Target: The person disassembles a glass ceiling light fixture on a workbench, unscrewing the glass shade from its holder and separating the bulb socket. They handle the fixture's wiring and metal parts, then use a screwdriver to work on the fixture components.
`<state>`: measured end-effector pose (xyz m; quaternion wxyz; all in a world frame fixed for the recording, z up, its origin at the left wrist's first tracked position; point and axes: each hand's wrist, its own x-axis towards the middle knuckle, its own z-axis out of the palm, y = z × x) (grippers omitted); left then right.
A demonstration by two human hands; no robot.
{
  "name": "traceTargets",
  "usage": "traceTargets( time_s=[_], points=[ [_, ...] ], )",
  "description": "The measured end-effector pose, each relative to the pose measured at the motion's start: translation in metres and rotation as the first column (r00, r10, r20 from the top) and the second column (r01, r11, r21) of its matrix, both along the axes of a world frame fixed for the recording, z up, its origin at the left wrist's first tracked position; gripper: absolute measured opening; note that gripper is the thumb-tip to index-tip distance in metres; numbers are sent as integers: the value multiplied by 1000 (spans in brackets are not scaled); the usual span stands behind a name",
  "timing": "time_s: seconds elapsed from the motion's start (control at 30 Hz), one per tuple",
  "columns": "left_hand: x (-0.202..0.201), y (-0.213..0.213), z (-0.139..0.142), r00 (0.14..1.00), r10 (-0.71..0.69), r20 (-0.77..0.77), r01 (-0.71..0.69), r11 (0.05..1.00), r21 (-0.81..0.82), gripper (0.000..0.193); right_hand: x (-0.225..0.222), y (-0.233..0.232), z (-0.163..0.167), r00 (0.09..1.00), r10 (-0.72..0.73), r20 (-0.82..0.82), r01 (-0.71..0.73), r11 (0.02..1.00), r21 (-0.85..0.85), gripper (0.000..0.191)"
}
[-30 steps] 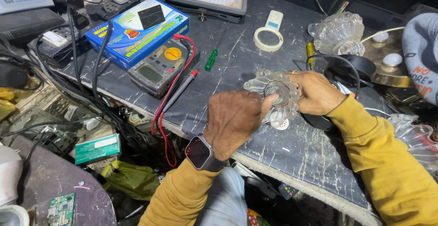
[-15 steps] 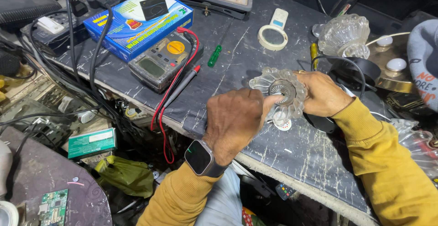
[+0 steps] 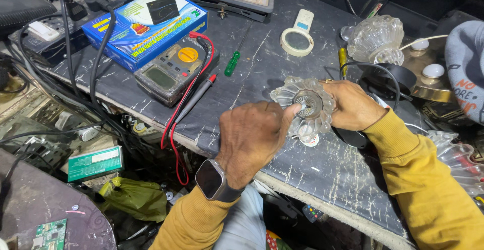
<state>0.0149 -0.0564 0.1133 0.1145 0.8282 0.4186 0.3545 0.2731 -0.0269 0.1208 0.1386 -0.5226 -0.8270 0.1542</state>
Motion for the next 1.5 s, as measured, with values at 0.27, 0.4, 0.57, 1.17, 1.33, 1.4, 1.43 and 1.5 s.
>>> traceTargets(
  time_s=[0.27, 0.4, 0.57, 1.17, 1.33, 1.4, 1.43, 1.5],
  points=[
    [-4, 0, -3, 993, -92, 72, 82, 987, 138, 25, 2, 2, 1, 1000, 16, -3, -16, 1000, 18, 48],
    [0, 0, -5, 996, -60, 59, 49, 984, 172, 16, 2, 1, 1, 999, -35, 20, 36, 999, -23, 50],
    [1, -2, 1, 996, -51, 76, 29, 965, 261, 39, 2, 1, 2, 999, 44, -32, -43, 998, 42, 53],
    [-42, 56, -35, 976, 216, -6, -215, 972, 99, 14, 18, 21, -12, 984, 5, -179, -32, 989, -146, 55],
    [-37, 55, -34, 964, 260, 57, -266, 923, 280, 29, 18, 28, -21, 965, -97, -245, 35, 969, -246, 55],
    [-25, 46, -29, 982, 147, 119, -177, 933, 314, 27, 18, 30, -21, 971, -93, -221, 46, 976, -211, 54],
    [-14, 41, -26, 989, 39, 144, -74, 966, 247, 22, 18, 29, -20, 973, -93, -210, 51, 980, -194, 53],
    [11, 39, -20, 984, -90, 152, 77, 993, 86, 21, 18, 28, -17, 977, -102, -189, 65, 979, -192, 54]
  ],
)
